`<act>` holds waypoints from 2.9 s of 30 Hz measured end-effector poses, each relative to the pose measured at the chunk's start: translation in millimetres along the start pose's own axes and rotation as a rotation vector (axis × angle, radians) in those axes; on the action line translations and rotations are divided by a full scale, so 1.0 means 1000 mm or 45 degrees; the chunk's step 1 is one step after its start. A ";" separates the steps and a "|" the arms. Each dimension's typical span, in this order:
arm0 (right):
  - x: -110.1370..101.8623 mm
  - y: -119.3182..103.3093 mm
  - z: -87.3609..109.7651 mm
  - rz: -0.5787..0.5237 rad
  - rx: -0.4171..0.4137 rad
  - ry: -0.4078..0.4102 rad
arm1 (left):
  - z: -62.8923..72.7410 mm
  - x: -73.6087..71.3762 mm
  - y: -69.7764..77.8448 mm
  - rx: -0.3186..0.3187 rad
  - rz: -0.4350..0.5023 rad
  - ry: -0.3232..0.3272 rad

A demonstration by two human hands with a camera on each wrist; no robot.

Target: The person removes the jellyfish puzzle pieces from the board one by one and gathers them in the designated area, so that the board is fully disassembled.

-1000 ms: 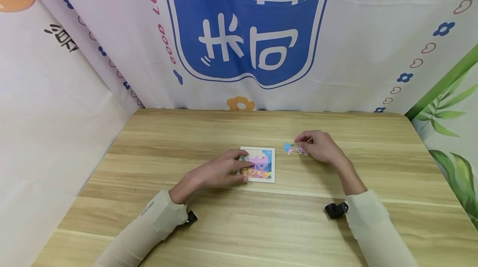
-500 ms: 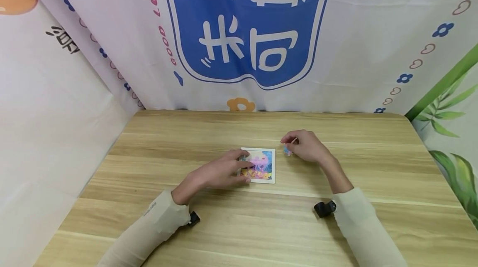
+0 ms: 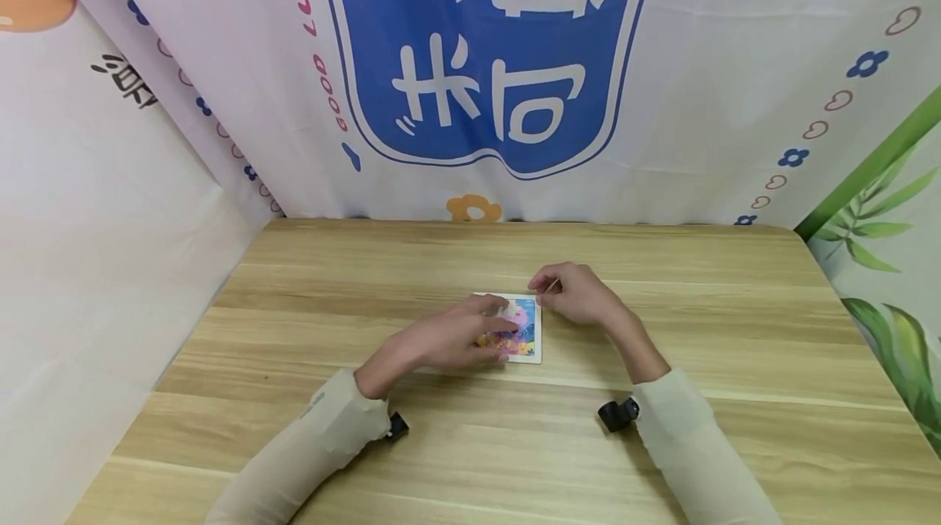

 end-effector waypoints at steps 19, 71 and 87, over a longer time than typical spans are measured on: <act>0.011 -0.011 0.000 0.043 -0.024 -0.082 | -0.001 0.003 0.000 -0.002 0.039 -0.017; 0.015 -0.016 -0.008 0.054 0.039 -0.061 | -0.003 0.003 -0.004 0.018 0.028 -0.005; 0.008 -0.010 -0.004 -0.078 0.066 -0.030 | -0.004 0.004 -0.005 0.007 0.046 -0.007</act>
Point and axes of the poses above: each hand's wrist, its own z-axis away from the middle knuckle, its own x-axis out of the palm, y = z × x, the point moved 3 cm from there along -z, towards the middle knuckle, and after that the axes turned 12 degrees about -x, right-handed, at the moved point
